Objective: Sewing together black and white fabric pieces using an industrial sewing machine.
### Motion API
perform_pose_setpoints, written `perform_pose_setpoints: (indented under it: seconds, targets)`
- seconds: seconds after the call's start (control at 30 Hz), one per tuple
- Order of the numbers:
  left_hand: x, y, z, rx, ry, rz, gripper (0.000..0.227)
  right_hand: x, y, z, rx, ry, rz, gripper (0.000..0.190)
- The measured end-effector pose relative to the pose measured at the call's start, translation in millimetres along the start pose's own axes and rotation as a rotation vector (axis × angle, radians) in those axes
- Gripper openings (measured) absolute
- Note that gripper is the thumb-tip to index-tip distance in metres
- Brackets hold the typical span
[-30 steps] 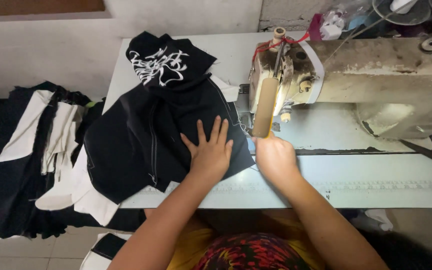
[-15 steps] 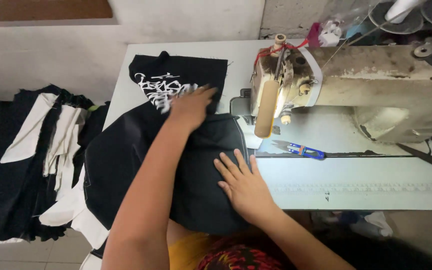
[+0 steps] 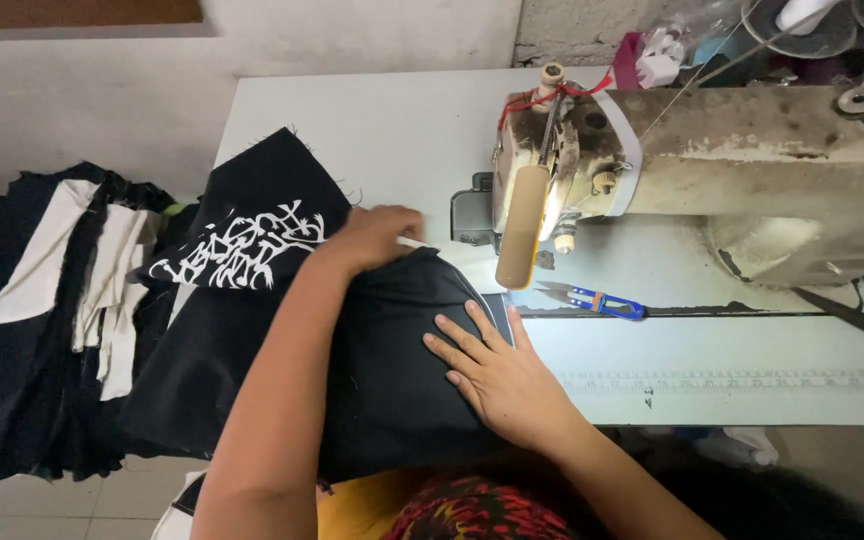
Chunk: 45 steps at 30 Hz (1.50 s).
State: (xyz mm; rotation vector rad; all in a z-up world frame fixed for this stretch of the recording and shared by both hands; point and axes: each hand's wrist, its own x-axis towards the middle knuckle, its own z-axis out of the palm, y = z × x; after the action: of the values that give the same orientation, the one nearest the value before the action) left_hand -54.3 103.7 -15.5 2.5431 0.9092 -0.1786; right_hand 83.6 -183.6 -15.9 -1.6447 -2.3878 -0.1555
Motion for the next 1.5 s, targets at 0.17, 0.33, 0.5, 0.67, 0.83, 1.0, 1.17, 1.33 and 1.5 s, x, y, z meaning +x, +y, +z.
perform_pose_setpoints:
  seconds: [0.17,0.33,0.5,0.67,0.83,1.0,1.17,1.33,1.5]
  targets:
    - [-14,-40,-41,0.052,0.635,-0.173,0.008,2,0,1,0.012,-0.021,0.006,0.051]
    - [24,-36,-32,0.169,0.386,-0.323,0.047,1,-3,-1,-0.029,0.015,0.016,0.052]
    - [61,-32,-8,0.044,0.575,-0.052,0.02,2,-3,-1,0.006,-0.031,0.1,0.055]
    - [-57,-46,-83,0.004,0.192,-0.415,0.035,3,-1,-1,0.033,-0.04,0.103,0.055]
    - [-156,-50,-84,-0.167,0.047,-0.545,0.062,4,-1,-1,0.017,-0.01,0.096,0.054]
    - [-129,-96,-53,0.43,0.468,-0.321,0.032,3,-2,-3,0.004,0.013,0.088,0.054]
    - [-105,1,-123,-0.031,0.132,-0.477,0.016,2,-1,-2,0.008,0.017,0.093,0.054]
    - [-88,-41,-79,-0.057,-0.284,-0.447,0.055,1,0,3,0.021,0.01,0.09,0.056]
    - [-110,-7,-89,-0.305,0.129,-0.543,0.01,1,2,8,-0.01,0.033,0.077,0.056]
